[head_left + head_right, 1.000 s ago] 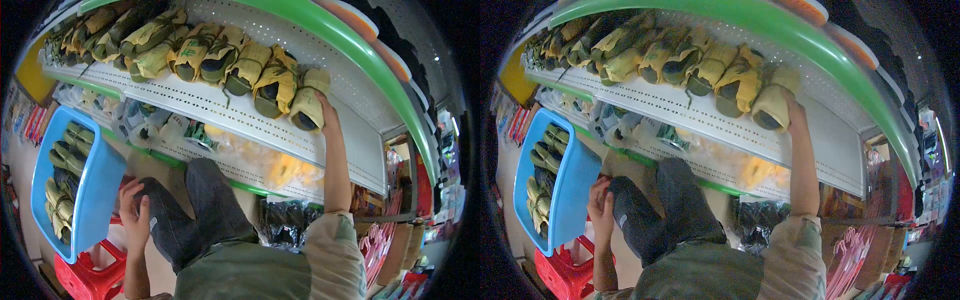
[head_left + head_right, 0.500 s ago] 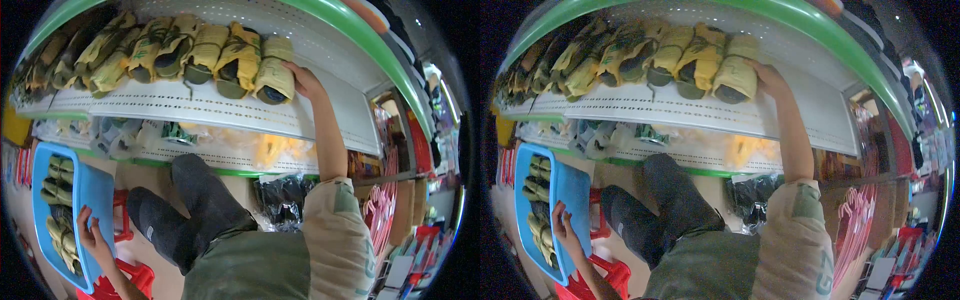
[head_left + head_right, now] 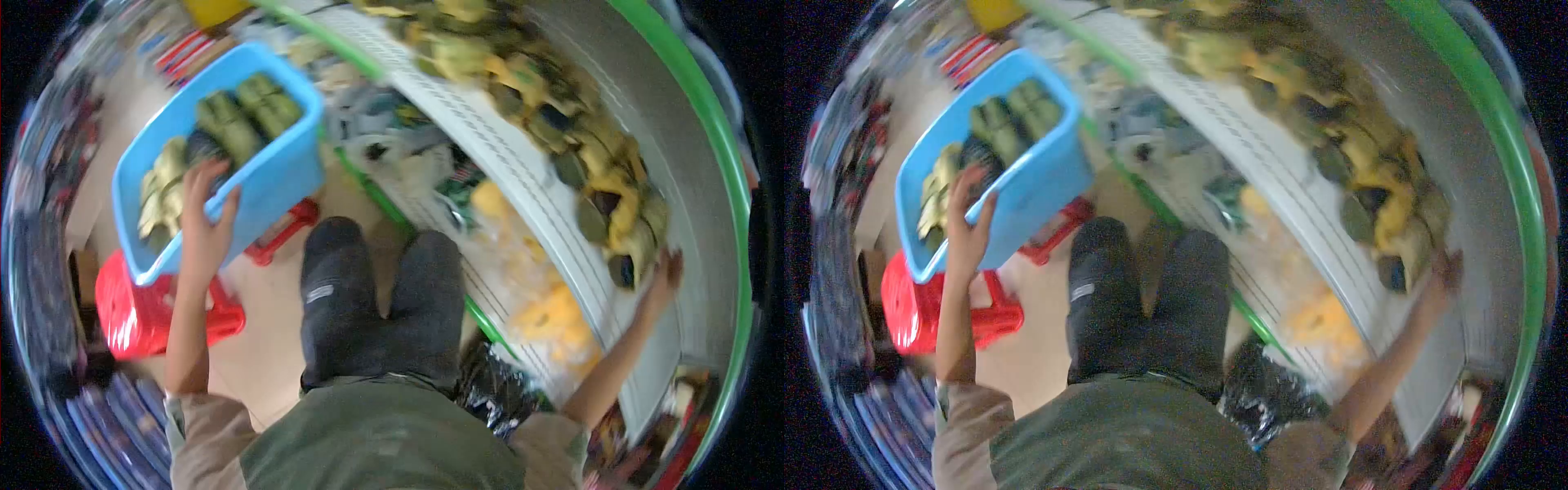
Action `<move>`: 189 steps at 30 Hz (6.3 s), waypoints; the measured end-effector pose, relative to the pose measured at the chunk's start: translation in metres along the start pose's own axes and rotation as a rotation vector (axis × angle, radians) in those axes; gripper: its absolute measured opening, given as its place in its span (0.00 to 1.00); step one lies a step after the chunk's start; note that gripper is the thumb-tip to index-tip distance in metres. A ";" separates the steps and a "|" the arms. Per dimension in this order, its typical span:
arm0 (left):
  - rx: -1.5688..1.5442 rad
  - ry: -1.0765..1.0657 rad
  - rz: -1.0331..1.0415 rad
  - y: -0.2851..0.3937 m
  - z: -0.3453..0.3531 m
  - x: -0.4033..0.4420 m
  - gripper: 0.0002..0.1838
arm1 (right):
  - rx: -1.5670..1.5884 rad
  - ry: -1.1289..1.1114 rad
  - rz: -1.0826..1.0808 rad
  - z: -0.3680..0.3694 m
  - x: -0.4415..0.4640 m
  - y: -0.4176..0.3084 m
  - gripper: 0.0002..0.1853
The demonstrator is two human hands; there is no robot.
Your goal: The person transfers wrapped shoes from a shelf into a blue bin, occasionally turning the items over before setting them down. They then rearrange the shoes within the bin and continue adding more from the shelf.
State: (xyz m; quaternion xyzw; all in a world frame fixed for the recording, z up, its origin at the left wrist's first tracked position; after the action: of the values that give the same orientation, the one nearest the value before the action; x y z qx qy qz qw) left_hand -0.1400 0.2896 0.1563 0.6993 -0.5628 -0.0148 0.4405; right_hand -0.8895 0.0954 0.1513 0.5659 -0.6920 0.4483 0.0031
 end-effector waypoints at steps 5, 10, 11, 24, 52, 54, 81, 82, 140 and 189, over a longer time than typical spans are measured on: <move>0.197 0.009 -0.125 -0.070 -0.009 0.035 0.28 | 0.214 0.074 0.051 -0.006 -0.046 -0.109 0.33; -0.084 -0.016 -0.560 -0.178 0.046 0.093 0.50 | 0.280 0.023 0.025 -0.001 -0.061 -0.137 0.29; -0.126 -0.023 -0.670 -0.177 0.063 0.101 0.54 | 0.253 -0.004 -0.018 0.000 -0.064 -0.140 0.28; -0.500 0.208 -0.942 -0.148 0.029 0.108 0.26 | 0.224 0.081 -0.118 -0.016 -0.105 -0.167 0.21; -0.903 -0.777 0.404 0.257 0.124 -0.069 0.40 | 1.021 -0.108 0.352 -0.004 -0.226 -0.196 0.54; -0.814 -0.739 0.438 0.247 0.123 -0.068 0.36 | 0.812 0.116 0.321 -0.034 -0.211 -0.151 0.51; -0.668 -0.643 0.005 0.114 0.124 -0.071 0.19 | 0.730 0.125 0.478 -0.042 -0.046 0.063 0.29; -0.659 -0.646 0.010 0.116 0.125 -0.070 0.19 | 0.752 0.139 0.474 -0.041 -0.046 0.063 0.28; -1.193 0.034 -0.203 0.073 0.094 -0.049 0.48 | 0.966 -0.767 -0.290 0.087 -0.249 -0.260 0.43; -0.390 -0.536 0.193 0.138 0.139 -0.067 0.19 | -0.090 0.062 0.179 -0.154 -0.019 0.238 0.21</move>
State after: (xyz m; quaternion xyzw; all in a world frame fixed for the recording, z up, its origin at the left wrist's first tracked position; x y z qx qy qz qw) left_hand -0.3433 0.2628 0.1262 0.5168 -0.7087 -0.2634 0.4016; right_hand -1.1472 0.1962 0.0873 0.4871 -0.7587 0.4325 0.0097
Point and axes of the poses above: each hand's wrist, its own x-axis towards the middle knuckle, its own z-axis out of the palm, y = z × x, the point moved 4 cm from there along x, towards the middle knuckle, and after that the axes turned 7 degrees about -x, right-handed, at the moved point
